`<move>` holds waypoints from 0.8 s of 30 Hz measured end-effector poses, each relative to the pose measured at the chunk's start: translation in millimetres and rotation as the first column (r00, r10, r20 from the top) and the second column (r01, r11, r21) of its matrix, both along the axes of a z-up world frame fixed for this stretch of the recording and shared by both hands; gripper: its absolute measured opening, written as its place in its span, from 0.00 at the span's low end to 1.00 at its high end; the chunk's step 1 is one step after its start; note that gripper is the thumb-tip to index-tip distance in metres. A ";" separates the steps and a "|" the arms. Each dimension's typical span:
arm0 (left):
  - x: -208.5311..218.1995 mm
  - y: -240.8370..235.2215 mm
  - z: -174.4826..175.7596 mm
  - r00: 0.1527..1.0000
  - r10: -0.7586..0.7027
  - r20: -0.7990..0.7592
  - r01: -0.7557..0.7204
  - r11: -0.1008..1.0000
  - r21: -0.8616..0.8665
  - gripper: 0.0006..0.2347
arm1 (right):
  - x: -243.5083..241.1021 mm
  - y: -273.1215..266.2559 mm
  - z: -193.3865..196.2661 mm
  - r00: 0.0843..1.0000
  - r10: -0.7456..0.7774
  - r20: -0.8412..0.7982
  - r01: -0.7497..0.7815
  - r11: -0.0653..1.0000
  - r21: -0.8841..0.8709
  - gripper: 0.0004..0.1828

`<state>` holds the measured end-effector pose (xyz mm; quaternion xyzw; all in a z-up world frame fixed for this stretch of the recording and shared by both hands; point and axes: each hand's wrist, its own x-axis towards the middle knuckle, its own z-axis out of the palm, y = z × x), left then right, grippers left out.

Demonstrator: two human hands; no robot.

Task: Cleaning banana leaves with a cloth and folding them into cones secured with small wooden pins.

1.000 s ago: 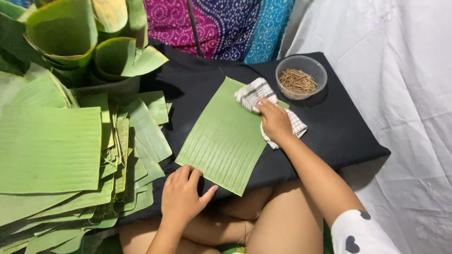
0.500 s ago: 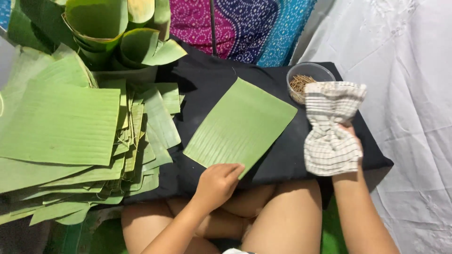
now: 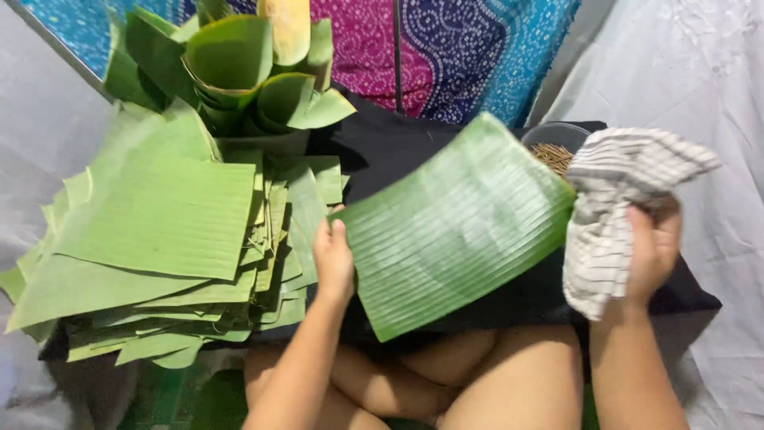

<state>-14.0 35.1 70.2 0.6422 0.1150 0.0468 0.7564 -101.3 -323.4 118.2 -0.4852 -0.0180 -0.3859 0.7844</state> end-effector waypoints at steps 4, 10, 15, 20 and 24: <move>-12.8 -10.7 -45.2 0.996 -0.068 0.060 0.050 0.962 0.270 0.30 | 21.4 40.1 -53.0 0.975 -0.190 -0.113 0.120 0.885 -0.449 0.25; -70.3 -6.2 -72.8 0.875 -0.482 0.043 0.128 0.316 0.940 0.36 | 19.9 157.1 -65.7 0.942 0.092 -0.321 -0.333 0.186 -0.924 0.18; -87.7 -0.4 -79.6 0.824 -0.480 0.300 -0.235 0.191 0.953 0.25 | 24.8 178.1 -92.2 0.925 0.041 -0.379 -0.364 -0.195 -0.911 0.25; -88.7 -4.7 -75.4 0.847 -0.473 0.242 -0.216 0.108 0.970 0.28 | 73.6 154.5 -95.1 0.903 -0.109 -0.415 -0.429 -0.261 -0.865 0.32; -90.2 -3.8 -69.9 0.833 -0.486 0.266 -0.240 0.116 0.964 0.30 | 122.4 103.4 -104.3 0.841 -0.404 -0.360 -0.468 -0.208 -0.859 0.35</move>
